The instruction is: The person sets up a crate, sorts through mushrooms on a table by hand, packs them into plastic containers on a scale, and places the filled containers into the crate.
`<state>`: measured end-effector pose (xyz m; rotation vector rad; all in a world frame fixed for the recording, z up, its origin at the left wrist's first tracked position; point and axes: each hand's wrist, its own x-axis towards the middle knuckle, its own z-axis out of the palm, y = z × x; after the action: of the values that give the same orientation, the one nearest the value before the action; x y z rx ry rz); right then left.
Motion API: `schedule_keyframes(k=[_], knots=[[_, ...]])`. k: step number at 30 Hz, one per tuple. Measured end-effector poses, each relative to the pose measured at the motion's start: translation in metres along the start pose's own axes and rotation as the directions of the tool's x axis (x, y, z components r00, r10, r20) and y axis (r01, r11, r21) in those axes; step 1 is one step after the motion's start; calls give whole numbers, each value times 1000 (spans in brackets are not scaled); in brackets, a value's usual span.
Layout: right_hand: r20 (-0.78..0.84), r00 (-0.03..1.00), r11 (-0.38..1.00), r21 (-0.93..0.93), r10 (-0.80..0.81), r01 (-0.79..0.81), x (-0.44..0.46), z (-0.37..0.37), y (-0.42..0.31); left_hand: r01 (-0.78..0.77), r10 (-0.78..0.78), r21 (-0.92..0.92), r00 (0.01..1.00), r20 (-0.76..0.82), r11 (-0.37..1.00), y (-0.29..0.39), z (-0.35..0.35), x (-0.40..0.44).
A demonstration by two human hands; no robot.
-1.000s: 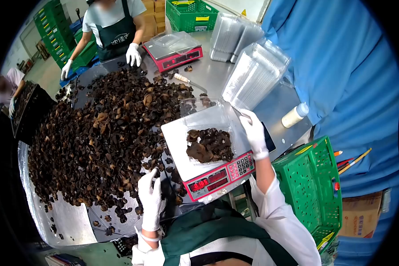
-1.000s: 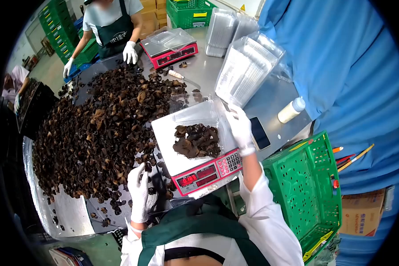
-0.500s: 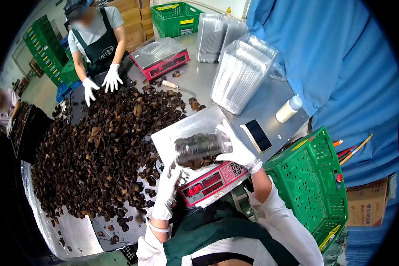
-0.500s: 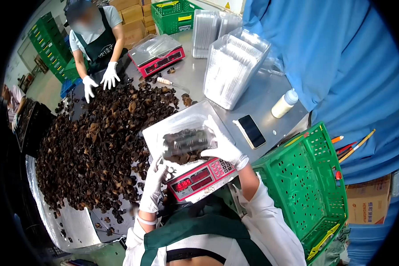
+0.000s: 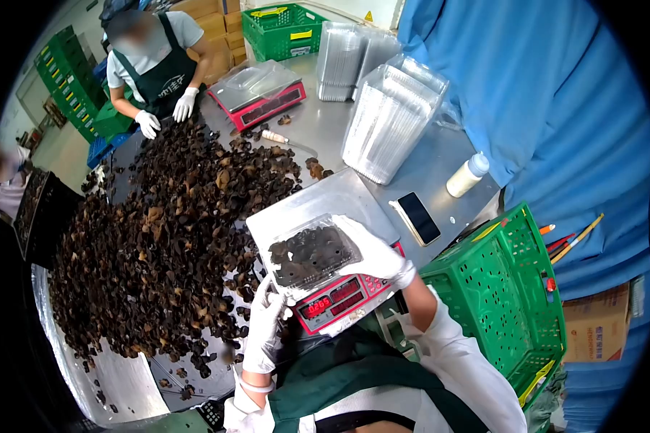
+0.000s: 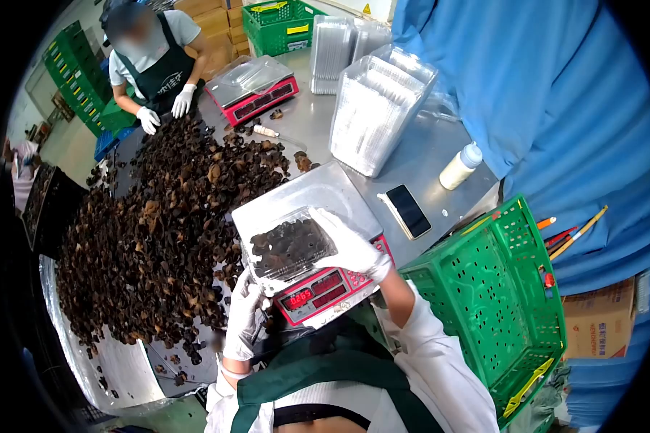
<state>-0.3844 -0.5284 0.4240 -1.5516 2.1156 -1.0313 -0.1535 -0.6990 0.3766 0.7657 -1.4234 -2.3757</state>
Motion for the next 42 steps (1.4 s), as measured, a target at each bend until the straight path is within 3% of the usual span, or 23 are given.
schedule_keyframes(k=[1,3,5,6,8,9,10,11,13,15,16,19,27,30,32,35,36,37,38,39,40,41,42], knots=[[36,999,992,122,-24,20,-4,-7,-3,18,-19,-30,1000,-5,999,1,0,-4],[98,995,983,177,21,-38,-15,-21,-15,22,-21,35,999,-28,999,5,2,-9],[50,996,974,208,79,-88,-28,-18,-14,155,-160,-102,986,-49,983,7,-1,-10],[55,995,974,207,79,-89,-33,-10,-6,121,-124,-97,992,-28,988,2,-5,-9],[-116,979,975,-168,-169,148,-41,8,16,130,-136,-133,990,-34,983,2,-6,-9],[-113,979,974,-169,-172,151,-38,10,1,143,-151,-164,988,-36,976,3,-5,-9],[-230,971,998,-1,68,-70,-35,14,-17,142,-150,-165,988,-36,976,4,-2,-12],[-302,899,945,187,316,-269,-33,19,-30,69,-74,-77,995,-69,995,4,3,-15],[-380,876,950,208,298,-232,-38,30,-17,-1,2,13,996,-92,1000,3,4,-16],[56,838,746,426,543,-512,-44,27,-9,36,-38,-35,997,-62,999,-4,0,-13],[60,837,745,424,543,-514,-44,29,-4,63,-65,-30,995,-74,998,-6,0,-12],[136,858,527,739,496,-421,-47,37,9,138,-139,-82,990,-10,987,-3,-1,-9],[116,823,497,747,555,-441,-32,25,11,207,-207,-126,978,10,970,-3,5,-12],[126,849,555,706,514,-441,-29,28,20,129,-131,-105,991,-16,986,-10,9,-10],[148,855,488,767,497,-416,-30,29,22,68,-68,-77,998,-3,995,-17,8,-8],[132,859,501,765,494,-405,-37,33,20,-46,46,10,999,6,999,-22,7,-9],[84,877,581,719,473,-382,-42,36,15,-144,151,156,988,-33,977,-26,5,-11],[70,890,612,701,450,-365,-47,40,12,-230,259,301,964,-59,926,-29,3,-11],[79,901,671,640,427,-374,-48,36,-2,-210,310,601,948,-67,771,-17,2,-19],[89,909,723,577,408,-381,-51,33,-15,-251,378,657,924,-56,710,-16,-5,-22],[87,909,759,520,408,-391,-56,40,-11,-389,531,674,847,-6,629,-13,-9,-22],[-125,991,976,215,51,-23,-50,34,-27,-511,665,681,745,47,524,-7,-12,-20],[-160,981,979,187,111,-80,-51,37,-41,-554,734,777,654,185,298,8,-15,-23]])
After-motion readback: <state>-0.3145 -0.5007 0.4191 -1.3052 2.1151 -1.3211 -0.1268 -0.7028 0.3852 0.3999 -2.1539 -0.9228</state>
